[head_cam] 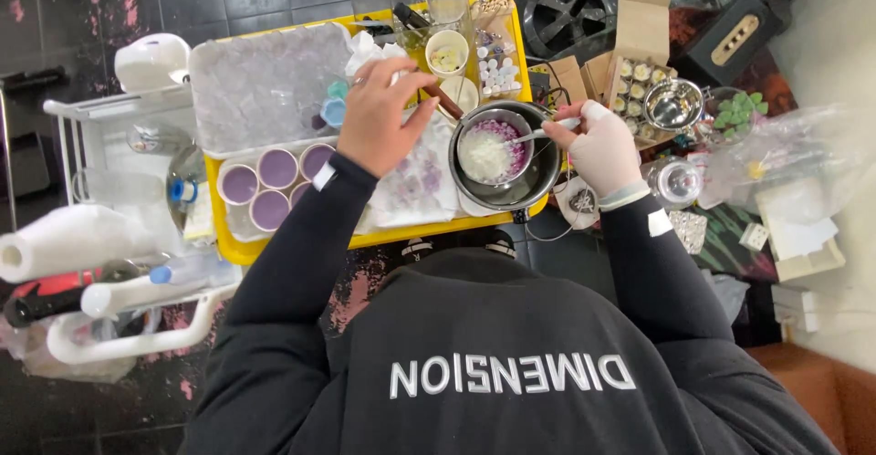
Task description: The person holds a large glass jar of white wax flakes and uses a spoon to scoop the flakes into a metal melting pot containing purple wax. They then set the jar aside and stir the melting wax mixture in the pot with a spoon, occasionally steadying the pot handle with the other hand.
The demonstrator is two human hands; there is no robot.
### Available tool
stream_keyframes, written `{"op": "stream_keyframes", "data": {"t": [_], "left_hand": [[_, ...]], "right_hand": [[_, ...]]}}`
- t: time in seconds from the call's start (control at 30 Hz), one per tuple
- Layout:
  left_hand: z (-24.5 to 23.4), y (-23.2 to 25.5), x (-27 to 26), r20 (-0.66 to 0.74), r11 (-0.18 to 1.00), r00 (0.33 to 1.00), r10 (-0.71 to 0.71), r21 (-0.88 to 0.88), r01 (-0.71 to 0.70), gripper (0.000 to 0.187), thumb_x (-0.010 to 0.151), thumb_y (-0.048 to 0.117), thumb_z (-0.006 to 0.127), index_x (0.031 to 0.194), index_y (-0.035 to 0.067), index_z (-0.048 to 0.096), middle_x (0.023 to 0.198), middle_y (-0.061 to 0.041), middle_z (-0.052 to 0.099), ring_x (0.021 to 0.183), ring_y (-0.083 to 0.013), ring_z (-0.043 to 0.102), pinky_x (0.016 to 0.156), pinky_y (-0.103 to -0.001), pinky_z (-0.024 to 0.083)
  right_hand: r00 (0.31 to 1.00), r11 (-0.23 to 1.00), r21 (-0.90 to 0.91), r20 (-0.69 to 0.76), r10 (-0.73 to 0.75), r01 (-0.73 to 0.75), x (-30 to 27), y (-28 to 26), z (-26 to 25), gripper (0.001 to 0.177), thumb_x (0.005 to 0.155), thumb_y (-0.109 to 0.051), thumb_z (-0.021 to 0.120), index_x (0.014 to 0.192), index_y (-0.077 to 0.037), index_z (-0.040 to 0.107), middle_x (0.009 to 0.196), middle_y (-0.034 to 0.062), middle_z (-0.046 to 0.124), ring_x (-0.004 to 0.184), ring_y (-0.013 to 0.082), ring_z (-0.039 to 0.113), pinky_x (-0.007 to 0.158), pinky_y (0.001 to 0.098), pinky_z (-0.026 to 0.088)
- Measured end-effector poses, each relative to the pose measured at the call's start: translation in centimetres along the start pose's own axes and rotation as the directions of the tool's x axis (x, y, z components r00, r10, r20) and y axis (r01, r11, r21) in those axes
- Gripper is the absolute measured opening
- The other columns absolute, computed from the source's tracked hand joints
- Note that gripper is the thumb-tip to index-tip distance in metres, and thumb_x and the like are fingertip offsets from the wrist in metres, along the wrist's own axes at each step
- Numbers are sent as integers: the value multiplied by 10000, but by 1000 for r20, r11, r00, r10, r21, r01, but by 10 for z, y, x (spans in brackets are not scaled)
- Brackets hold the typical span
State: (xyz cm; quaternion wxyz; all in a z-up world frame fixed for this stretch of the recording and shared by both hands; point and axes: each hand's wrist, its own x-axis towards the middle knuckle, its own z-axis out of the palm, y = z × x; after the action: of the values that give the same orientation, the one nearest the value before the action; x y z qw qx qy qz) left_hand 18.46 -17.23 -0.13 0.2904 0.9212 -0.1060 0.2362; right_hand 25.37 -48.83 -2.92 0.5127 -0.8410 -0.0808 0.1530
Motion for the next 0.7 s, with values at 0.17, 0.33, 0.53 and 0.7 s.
{"op": "stream_keyframes", "data": {"t": [0.17,0.33,0.53,0.7], "left_hand": [[22,-33,22,168,947,957,236,182,-265,287,847,339,786,1100,212,739,1229,-63,639,1255,-340,513,1006,-521,359],[38,-62,20,349,877,864,364,184,-443,288,866,413,775,1075,221,723,1009,-18,640,1057,-270,610,977,-499,373],[37,-69,7,355,907,861,364,74,-414,178,916,360,741,981,206,682,890,-16,601,796,-241,617,823,-419,383],[33,-62,-6,329,950,900,284,30,-311,146,928,334,742,960,203,689,811,-10,571,778,-251,608,785,-421,370]], "right_hand": [[997,1000,10,-73,15,-15,-18,-15,11,205,938,-159,806,1048,-24,697,795,-9,617,678,50,527,600,232,425],[977,978,-56,-61,-205,202,-43,-49,23,179,929,-130,809,1055,-60,703,896,1,724,759,34,646,690,219,536],[859,844,-164,65,-508,511,-59,-47,9,147,947,-34,758,1070,-61,682,988,56,730,851,183,719,774,283,547],[935,917,-182,35,-353,354,-80,-27,10,183,926,-7,739,1082,-62,660,1052,66,673,983,228,686,852,318,542]]}}
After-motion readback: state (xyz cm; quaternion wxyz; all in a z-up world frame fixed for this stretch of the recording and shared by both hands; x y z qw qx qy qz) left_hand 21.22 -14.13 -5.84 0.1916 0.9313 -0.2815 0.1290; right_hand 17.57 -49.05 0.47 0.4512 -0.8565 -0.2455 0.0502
